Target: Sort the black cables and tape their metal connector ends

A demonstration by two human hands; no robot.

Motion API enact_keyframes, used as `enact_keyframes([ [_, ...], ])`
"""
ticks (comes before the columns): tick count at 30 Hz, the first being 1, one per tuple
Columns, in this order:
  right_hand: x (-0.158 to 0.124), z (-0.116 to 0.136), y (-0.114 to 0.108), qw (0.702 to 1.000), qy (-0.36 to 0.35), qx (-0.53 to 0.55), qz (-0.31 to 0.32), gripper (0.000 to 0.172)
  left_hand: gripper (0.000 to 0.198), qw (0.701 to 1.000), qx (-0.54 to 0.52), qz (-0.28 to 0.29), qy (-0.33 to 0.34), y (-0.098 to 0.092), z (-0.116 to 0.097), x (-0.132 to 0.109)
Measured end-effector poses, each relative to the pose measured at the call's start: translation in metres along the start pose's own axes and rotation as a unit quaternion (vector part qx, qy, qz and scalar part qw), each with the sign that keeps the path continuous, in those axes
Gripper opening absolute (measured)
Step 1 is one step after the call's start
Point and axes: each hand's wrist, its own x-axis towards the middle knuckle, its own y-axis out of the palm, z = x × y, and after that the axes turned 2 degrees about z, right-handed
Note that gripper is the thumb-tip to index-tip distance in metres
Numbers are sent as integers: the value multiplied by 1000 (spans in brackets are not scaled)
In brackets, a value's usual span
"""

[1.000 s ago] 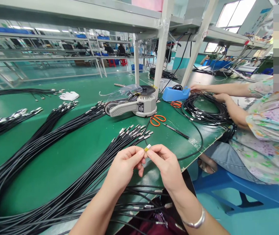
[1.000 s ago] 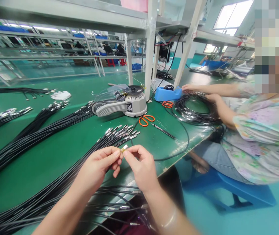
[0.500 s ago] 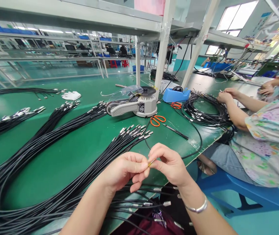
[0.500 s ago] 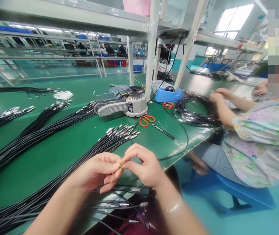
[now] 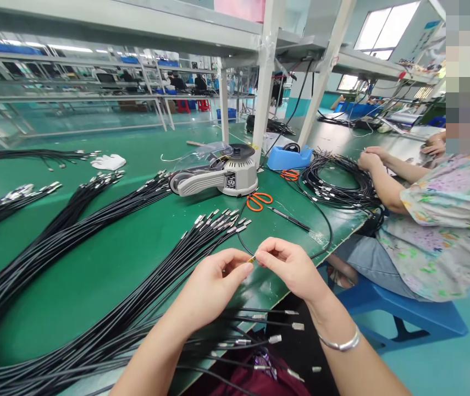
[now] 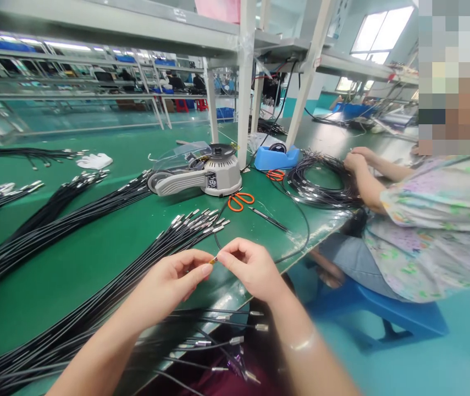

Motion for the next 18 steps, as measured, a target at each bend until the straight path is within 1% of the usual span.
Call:
enact_keyframes([
  [3, -2, 3, 2, 1000, 2, -18, 2, 19, 22, 999, 46, -15, 24, 4, 1, 1],
  [6, -5, 8, -1, 998, -9, -55, 32, 17, 23, 995, 75, -28, 60, 10, 2, 1],
  [8, -6, 10, -5, 996, -18, -78, 50, 14, 24, 993, 81, -27, 76, 11, 3, 2],
  [9, -7, 10, -6, 995, -20, -86, 53, 14, 24, 994, 81, -18, 74, 10, 3, 2],
  [11, -7, 9, -7, 994, -8, -94, 45, 13, 25, 995, 79, 19, 50, 2, 2, 1],
  [14, -6, 3, -5, 996, 47, -76, 20, 16, 30, 993, 85, 81, 0, -18, 2, -1],
  [16, -5, -1, -4, 995, 85, -59, 6, 18, 29, 990, 92, 102, -23, -28, 3, -2],
  [18, -4, -4, -4, 993, 105, -57, -7, 19, 27, 989, 94, 108, -40, -31, 6, -2],
])
